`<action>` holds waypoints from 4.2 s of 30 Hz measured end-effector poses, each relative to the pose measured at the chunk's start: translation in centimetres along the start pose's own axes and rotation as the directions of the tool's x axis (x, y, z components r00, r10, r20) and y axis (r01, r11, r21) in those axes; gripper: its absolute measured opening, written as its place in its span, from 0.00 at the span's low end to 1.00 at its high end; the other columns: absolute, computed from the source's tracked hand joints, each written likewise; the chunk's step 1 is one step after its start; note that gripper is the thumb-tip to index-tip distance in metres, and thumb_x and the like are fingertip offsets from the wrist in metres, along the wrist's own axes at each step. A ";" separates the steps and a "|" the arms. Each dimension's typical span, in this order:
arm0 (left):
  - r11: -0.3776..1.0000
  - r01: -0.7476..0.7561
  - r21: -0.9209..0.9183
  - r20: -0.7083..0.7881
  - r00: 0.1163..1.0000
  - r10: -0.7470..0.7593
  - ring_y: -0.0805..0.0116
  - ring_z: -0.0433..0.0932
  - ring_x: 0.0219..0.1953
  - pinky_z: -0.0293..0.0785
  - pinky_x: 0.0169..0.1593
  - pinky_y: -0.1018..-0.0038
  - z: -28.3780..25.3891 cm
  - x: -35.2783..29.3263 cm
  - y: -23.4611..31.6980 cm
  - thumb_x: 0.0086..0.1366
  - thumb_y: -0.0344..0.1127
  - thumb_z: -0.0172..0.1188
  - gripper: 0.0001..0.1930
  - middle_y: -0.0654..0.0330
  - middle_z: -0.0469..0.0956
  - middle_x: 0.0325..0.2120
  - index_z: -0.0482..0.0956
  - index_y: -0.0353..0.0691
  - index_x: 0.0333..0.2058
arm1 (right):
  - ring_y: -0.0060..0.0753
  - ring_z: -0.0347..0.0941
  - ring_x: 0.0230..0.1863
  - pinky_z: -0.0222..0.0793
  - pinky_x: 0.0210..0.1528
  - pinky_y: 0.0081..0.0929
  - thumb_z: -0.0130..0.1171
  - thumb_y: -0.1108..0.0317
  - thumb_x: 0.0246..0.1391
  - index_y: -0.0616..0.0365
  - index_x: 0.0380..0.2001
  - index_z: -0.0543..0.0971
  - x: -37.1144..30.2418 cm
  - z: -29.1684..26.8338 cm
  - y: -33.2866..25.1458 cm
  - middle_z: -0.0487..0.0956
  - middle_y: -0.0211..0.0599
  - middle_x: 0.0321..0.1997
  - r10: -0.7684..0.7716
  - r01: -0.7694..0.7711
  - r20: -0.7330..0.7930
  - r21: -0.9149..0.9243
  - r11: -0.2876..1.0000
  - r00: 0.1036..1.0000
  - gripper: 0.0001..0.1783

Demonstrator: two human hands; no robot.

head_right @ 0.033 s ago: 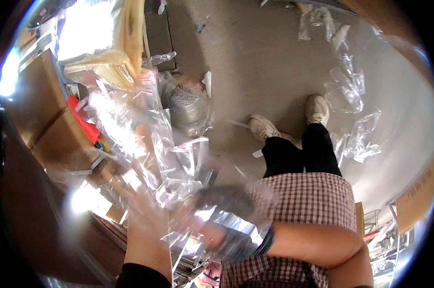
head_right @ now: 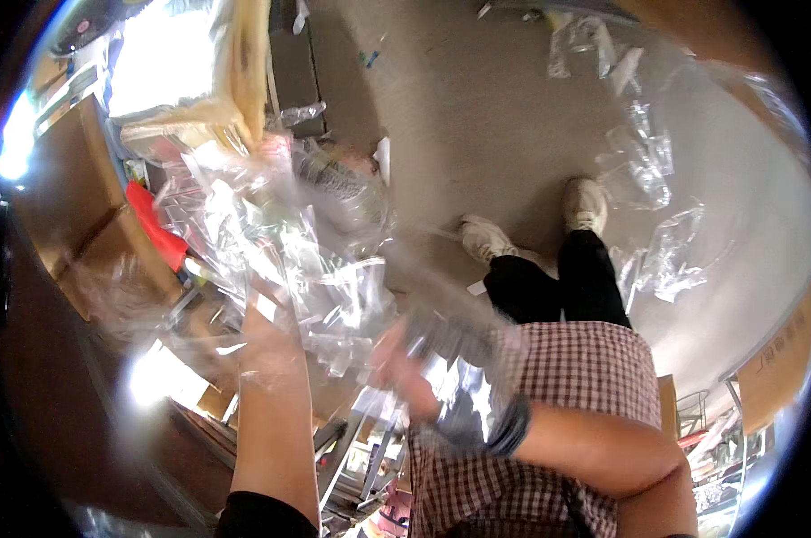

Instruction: The person picks up a rolled item from a container, unrolls it on a table, places it into a clear plastic bag, and then slides it into a black mailing envelope which is then sealed and labeled.

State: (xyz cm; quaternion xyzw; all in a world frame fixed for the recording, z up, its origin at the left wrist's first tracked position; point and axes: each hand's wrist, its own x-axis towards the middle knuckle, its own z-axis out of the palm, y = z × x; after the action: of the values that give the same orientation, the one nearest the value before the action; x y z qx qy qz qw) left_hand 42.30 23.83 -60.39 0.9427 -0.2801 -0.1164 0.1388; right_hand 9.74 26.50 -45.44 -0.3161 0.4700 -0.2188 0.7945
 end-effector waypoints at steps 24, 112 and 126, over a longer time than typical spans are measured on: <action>0.285 0.535 -0.795 0.606 0.696 0.385 0.76 0.75 0.42 0.70 0.43 0.79 -49.8 -32.8 24.7 0.64 0.32 0.57 0.12 0.63 0.78 0.36 0.77 0.34 0.45 | 0.25 0.66 0.28 0.69 0.41 0.29 0.61 0.54 0.51 0.57 0.25 0.70 -36.6 -10.0 -23.4 0.70 0.28 0.24 -0.370 0.434 -0.250 0.294 0.852 0.895 0.18; 0.999 0.037 0.009 0.260 0.965 -0.038 0.45 0.75 0.48 0.75 0.45 0.60 -72.4 -4.5 -10.5 0.60 0.55 0.55 0.31 0.44 0.50 0.65 0.62 0.58 0.61 | 0.51 0.76 0.33 0.72 0.38 0.42 0.59 0.62 0.44 0.51 0.55 0.66 -1.4 56.3 -32.0 0.77 0.53 0.29 -0.013 0.622 0.669 -0.697 -0.358 0.743 0.32; 0.980 0.076 0.185 0.299 0.945 -0.129 0.48 0.69 0.56 0.74 0.49 0.59 -72.7 -3.8 -12.1 0.53 0.70 0.54 0.45 0.50 0.35 0.69 0.49 0.64 0.67 | 0.46 0.77 0.39 0.71 0.44 0.37 0.59 0.63 0.44 0.53 0.37 0.75 0.3 54.0 -36.3 0.80 0.44 0.36 0.071 0.595 0.592 -0.788 -0.158 0.803 0.15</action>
State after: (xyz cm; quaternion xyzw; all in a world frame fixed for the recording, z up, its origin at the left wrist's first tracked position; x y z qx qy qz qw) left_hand 66.75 49.96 4.10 0.9345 -0.2578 -0.2454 0.0054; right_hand 55.82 16.74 -0.64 -0.9230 0.1960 0.1108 0.3120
